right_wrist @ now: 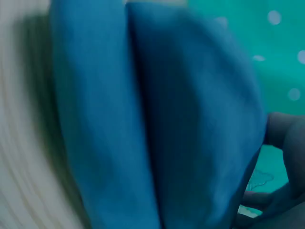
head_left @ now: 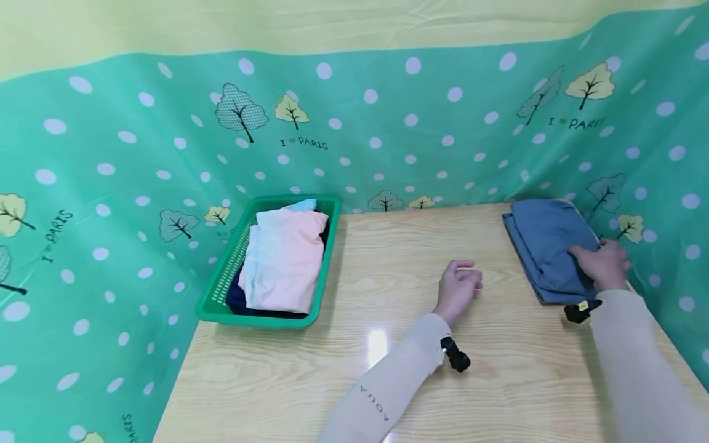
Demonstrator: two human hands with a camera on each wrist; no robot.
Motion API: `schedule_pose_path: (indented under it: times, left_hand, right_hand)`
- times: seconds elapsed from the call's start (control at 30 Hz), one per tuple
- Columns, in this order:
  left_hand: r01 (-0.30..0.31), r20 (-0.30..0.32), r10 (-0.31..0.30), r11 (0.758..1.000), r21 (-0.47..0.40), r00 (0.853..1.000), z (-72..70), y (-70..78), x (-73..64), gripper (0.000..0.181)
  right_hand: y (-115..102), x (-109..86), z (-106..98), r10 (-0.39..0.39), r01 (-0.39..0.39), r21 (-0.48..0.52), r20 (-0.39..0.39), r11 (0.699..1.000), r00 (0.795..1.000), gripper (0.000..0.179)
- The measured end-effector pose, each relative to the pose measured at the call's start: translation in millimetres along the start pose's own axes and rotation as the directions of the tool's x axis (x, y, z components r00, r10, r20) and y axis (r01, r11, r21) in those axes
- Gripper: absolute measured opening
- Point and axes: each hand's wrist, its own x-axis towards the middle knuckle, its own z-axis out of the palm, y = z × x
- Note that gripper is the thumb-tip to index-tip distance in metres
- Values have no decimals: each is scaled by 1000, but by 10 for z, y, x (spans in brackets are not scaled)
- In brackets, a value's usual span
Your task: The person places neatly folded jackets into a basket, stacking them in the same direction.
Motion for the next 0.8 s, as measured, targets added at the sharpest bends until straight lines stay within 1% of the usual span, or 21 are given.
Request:
schedule_pose_path:
  times: [0.07,0.17,0.3,0.43,0.57,0.67,0.8]
  left_hand:
    - [-6,-20,6,999,33,1000,56,-5,17,26]
    - [-6,-34,9,995,99,999,122,-14,37,29]
    - [18,-34,-12,982,188,999,163,-29,39,29]
    - [26,-27,-20,976,217,999,154,-56,40,29]
    - [39,2,-40,974,222,999,106,-81,38,29]
    - [43,27,-51,973,228,998,82,-96,39,29]
    - [36,34,-46,969,245,998,77,-101,39,31]
  right_hand:
    - [43,46,-39,-15,19,-72,51,997,999,102]
    - [63,94,-71,-30,42,-133,88,990,996,108]
    - [77,142,-74,-58,77,-143,134,987,989,109]
    - [123,183,-30,-128,150,-128,168,980,978,107]
    - [129,187,57,-189,216,-148,177,965,966,108]
    - [90,137,130,-205,239,-177,192,955,960,110]
    - [-11,17,234,-212,264,-218,234,940,949,114]
